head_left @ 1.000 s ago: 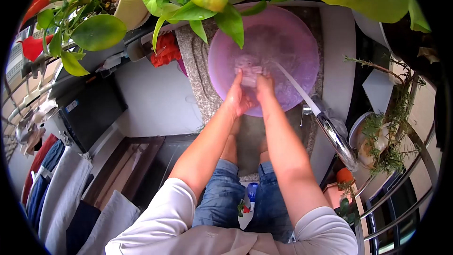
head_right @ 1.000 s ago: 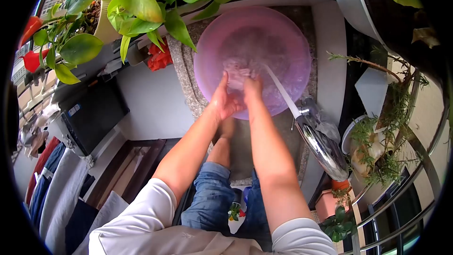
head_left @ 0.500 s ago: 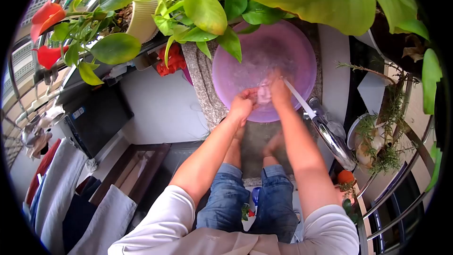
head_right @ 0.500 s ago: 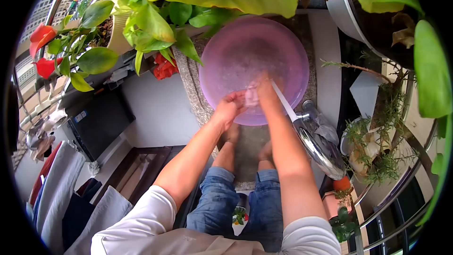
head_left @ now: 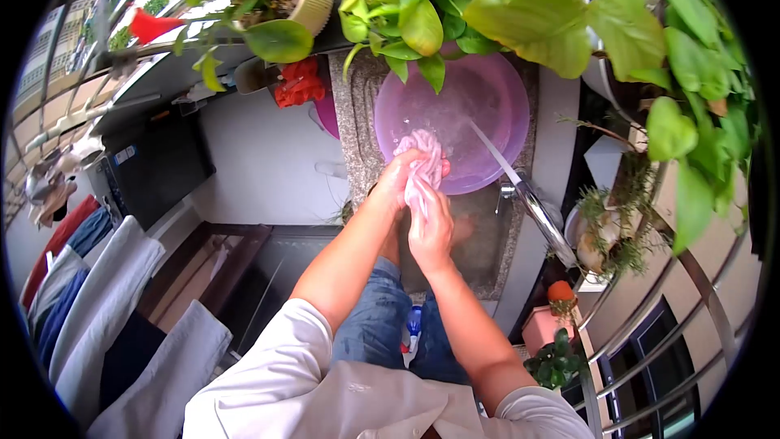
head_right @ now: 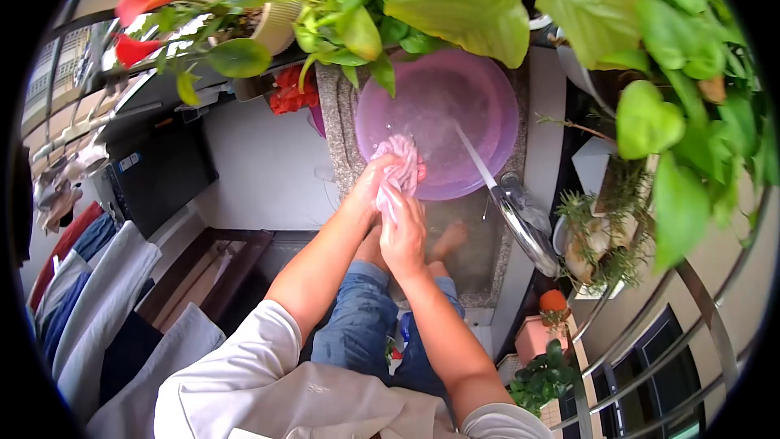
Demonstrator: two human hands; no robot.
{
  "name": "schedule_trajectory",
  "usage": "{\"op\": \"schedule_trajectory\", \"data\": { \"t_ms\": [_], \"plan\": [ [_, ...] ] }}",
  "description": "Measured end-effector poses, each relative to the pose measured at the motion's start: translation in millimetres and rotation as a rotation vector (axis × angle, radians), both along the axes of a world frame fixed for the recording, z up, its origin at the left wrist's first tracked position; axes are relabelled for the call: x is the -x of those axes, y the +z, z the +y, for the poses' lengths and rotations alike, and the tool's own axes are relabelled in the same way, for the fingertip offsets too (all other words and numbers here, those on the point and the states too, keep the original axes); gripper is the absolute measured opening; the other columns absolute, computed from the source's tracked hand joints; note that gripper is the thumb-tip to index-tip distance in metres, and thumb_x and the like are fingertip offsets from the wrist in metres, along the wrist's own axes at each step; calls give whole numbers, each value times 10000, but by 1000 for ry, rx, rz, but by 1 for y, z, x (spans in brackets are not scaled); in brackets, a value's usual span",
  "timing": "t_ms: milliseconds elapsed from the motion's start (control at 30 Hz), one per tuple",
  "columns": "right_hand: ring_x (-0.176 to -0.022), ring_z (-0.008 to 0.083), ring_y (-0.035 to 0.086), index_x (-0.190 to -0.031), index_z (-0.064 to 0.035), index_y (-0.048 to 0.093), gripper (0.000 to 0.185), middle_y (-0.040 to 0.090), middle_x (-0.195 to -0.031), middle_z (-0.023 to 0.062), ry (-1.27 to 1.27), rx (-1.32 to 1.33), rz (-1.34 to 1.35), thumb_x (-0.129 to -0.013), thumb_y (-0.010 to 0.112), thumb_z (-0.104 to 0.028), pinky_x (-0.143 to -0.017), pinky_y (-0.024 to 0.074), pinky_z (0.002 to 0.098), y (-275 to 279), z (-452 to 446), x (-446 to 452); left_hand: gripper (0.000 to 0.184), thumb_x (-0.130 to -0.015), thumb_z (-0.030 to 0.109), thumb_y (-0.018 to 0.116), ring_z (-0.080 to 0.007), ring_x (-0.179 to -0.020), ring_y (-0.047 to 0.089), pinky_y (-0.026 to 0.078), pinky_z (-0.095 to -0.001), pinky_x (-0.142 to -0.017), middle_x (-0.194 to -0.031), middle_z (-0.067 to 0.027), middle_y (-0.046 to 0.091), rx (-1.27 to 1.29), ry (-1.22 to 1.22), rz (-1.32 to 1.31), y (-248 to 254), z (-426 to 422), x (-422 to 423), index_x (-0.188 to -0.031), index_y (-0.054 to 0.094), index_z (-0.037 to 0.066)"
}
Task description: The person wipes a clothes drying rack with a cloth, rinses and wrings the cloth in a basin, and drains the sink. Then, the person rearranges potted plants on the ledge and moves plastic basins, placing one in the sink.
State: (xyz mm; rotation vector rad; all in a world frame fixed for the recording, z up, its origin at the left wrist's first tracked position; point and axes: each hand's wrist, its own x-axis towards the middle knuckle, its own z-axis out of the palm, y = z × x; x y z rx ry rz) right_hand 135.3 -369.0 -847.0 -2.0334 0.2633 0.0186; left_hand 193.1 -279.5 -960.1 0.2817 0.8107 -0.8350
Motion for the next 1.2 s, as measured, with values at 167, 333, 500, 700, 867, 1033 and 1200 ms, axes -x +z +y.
{"op": "schedule_trajectory", "data": {
  "t_ms": [167,333,500,700,867,1033,1200],
  "plan": [
    [-1135,258,611,-1346,8,518,357,615,-1277,178,-290,-28,107,-1009,513,-110,-984,470,353,76,-22,12,511,-768,-15,596,-272,-1084,646,538,-417,-950,-1158,-143,646,-30,-138,-308,126,20,12,-1275,537,-20],
    [-1304,292,493,-1357,-51,547,373,483,-1431,191,208,-50,63,-992,532,-125,-1061,406,376,135,-43,-32,472,-872,17,642,-196,-1034,664,557,-346,-899,-1190,-95,644,30,-268,-375,210,27,39,-1329,530,48],
    [-1488,328,212,-1496,-84,393,729,217,-1608,168,1049,-299,258,-884,688,-347,-1183,225,447,228,-74,-82,411,-912,117,627,-231,-1049,668,560,-383,-896,-1193,-131,650,207,-349,-348,247,45,14,-1304,543,26],
    [-1046,358,575,-1446,-144,433,937,542,-1142,142,1224,306,-106,-602,836,-86,-913,484,425,308,-74,-114,462,-912,194,659,-310,-1062,662,576,-406,-880,-1174,-179,653,374,-626,-595,316,47,-43,-1301,527,-16],
    [-806,278,590,-928,-94,582,192,544,-897,99,1214,767,-531,-742,620,-67,-711,505,390,330,-82,-131,284,-875,176,711,-234,-925,696,586,-349,-764,-1009,-121,698,132,-811,-604,368,25,-55,-1098,635,19],
    [-882,332,640,-1030,-47,535,288,583,-999,156,1196,657,-373,-765,641,-89,-764,540,426,355,-99,-127,380,-695,246,808,-206,-749,680,558,-328,-632,-893,-108,695,-609,-1042,-961,427,1,-47,-941,646,6],
    [-788,362,680,-1080,-35,592,333,672,-814,192,1240,893,-212,-771,646,-145,-716,548,454,368,-91,-130,609,-675,299,778,-314,-748,699,562,-420,-663,-891,-231,691,-1636,-1076,-1127,463,-26,-28,-1066,513,-85]
  ]
}}
